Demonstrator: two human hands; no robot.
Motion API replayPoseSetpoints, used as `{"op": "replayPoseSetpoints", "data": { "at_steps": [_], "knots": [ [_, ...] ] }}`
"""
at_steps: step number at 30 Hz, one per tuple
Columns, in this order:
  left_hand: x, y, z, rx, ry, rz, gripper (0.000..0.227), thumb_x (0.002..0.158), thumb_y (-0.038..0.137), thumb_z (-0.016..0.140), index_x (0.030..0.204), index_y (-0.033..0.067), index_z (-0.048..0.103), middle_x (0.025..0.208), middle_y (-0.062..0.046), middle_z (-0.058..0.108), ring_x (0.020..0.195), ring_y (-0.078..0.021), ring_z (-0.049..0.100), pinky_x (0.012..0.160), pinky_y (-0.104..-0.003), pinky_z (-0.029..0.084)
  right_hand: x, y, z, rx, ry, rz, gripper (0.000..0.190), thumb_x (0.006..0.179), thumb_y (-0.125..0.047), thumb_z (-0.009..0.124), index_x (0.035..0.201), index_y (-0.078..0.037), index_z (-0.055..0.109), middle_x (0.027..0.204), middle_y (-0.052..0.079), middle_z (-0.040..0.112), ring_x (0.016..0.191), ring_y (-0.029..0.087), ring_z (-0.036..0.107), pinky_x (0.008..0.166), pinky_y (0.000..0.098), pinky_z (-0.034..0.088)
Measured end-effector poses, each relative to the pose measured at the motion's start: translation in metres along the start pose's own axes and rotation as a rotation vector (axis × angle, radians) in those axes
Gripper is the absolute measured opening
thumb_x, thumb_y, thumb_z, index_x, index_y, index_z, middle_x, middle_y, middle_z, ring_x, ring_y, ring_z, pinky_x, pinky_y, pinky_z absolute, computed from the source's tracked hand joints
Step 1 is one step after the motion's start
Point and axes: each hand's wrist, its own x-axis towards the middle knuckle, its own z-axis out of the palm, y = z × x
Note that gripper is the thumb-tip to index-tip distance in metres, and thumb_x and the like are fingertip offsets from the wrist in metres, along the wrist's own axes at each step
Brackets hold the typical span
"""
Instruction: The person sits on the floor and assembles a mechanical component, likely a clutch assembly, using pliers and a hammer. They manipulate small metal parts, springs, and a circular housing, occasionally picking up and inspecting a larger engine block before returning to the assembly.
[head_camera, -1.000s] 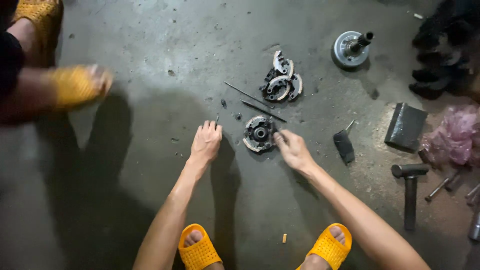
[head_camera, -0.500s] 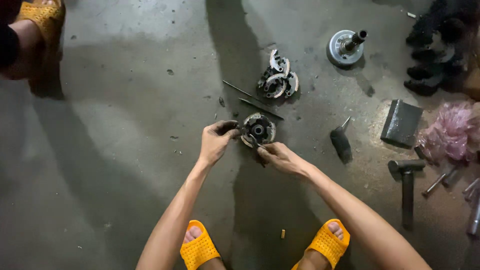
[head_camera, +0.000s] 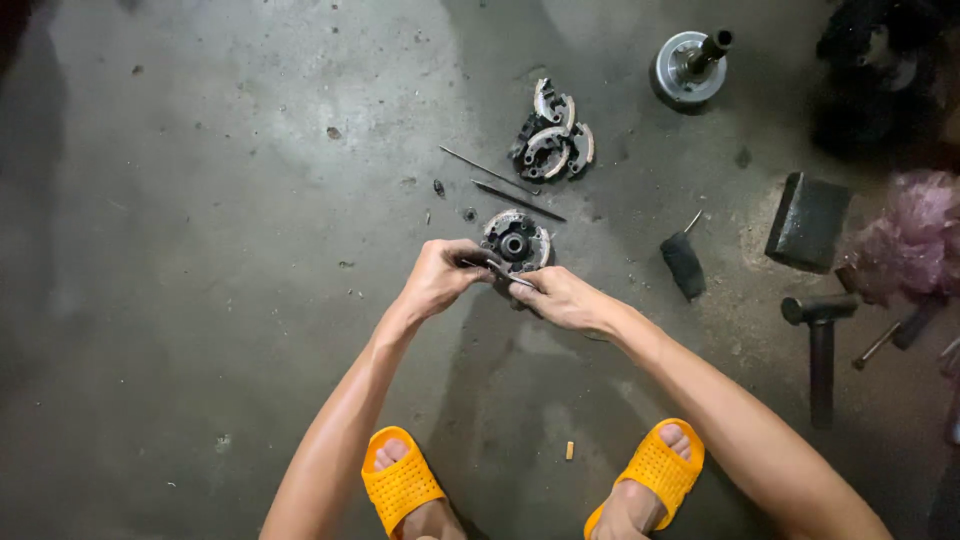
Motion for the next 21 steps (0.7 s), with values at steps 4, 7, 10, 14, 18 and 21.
{"op": "replayPoseSetpoints", "data": {
  "at_steps": [4, 7, 10, 14, 18, 21],
  "knots": [
    [0.000, -0.006, 0.005, 0.011, -0.019, 0.023, 0.023, 0.070, 0.006, 0.089, 0.092, 0.0118, 0.082, 0.083, -0.010, 0.079, 0.081, -0.0168, 0.074, 0.075, -0.033, 0.057, 0.003, 0.006, 0.008, -0.008, 0.029, 0.036, 0.038, 0.103, -0.031, 0.055, 0.082, -0.001, 0.067, 0.073, 0.018, 0.075, 0.072, 0.033, 0.074, 0.074, 0.0443, 0.057],
    [-0.005, 0.005, 0.013, -0.034, -0.009, -0.007, 0.022, 0.072, 0.004, 0.088, 0.092, 0.0102, 0.081, 0.081, -0.010, 0.078, 0.080, -0.0129, 0.070, 0.078, -0.032, 0.058, 0.008, 0.024, 0.026, 0.014, 0.068, 0.084, 0.027, 0.097, -0.026, 0.067, 0.078, -0.007, 0.067, 0.065, 0.012, 0.074, 0.060, 0.020, 0.075, 0.064, 0.0348, 0.061],
    [-0.007, -0.005, 0.015, -0.031, -0.049, 0.037, 0.026, 0.073, 0.002, 0.086, 0.098, 0.0080, 0.081, 0.087, -0.017, 0.078, 0.084, -0.0233, 0.073, 0.079, -0.039, 0.059, 0.016, 0.053, 0.042, -0.060, 0.204, 0.021, 0.026, 0.093, -0.023, 0.072, 0.080, -0.001, 0.070, 0.066, 0.020, 0.068, 0.066, 0.032, 0.071, 0.065, 0.0431, 0.055],
    [-0.011, -0.033, 0.023, -0.057, -0.004, -0.041, 0.025, 0.073, 0.005, 0.089, 0.096, 0.0119, 0.082, 0.086, -0.010, 0.080, 0.084, -0.0148, 0.073, 0.078, -0.033, 0.060, 0.017, 0.066, 0.054, -0.054, 0.252, 0.050, 0.029, 0.092, -0.030, 0.070, 0.075, -0.007, 0.067, 0.062, 0.013, 0.064, 0.063, 0.028, 0.066, 0.062, 0.0411, 0.052],
    [-0.017, -0.025, 0.035, -0.202, 0.076, -0.029, 0.022, 0.076, 0.002, 0.087, 0.096, 0.0103, 0.083, 0.087, -0.010, 0.080, 0.086, -0.0128, 0.068, 0.081, -0.034, 0.060, 0.007, 0.049, 0.050, -0.024, 0.271, 0.045, 0.031, 0.094, -0.029, 0.067, 0.073, -0.007, 0.065, 0.061, 0.013, 0.065, 0.062, 0.028, 0.065, 0.063, 0.0407, 0.052],
    [-0.021, -0.016, 0.049, -0.172, 0.170, 0.064, 0.017, 0.086, -0.004, 0.074, 0.100, 0.0036, 0.080, 0.091, -0.017, 0.075, 0.086, -0.0224, 0.071, 0.084, -0.039, 0.058, 0.011, 0.075, 0.048, 0.081, 0.105, 0.150, 0.042, 0.101, -0.040, 0.056, 0.084, -0.004, 0.068, 0.078, 0.020, 0.071, 0.081, 0.035, 0.067, 0.078, 0.0507, 0.050]
  ]
}}
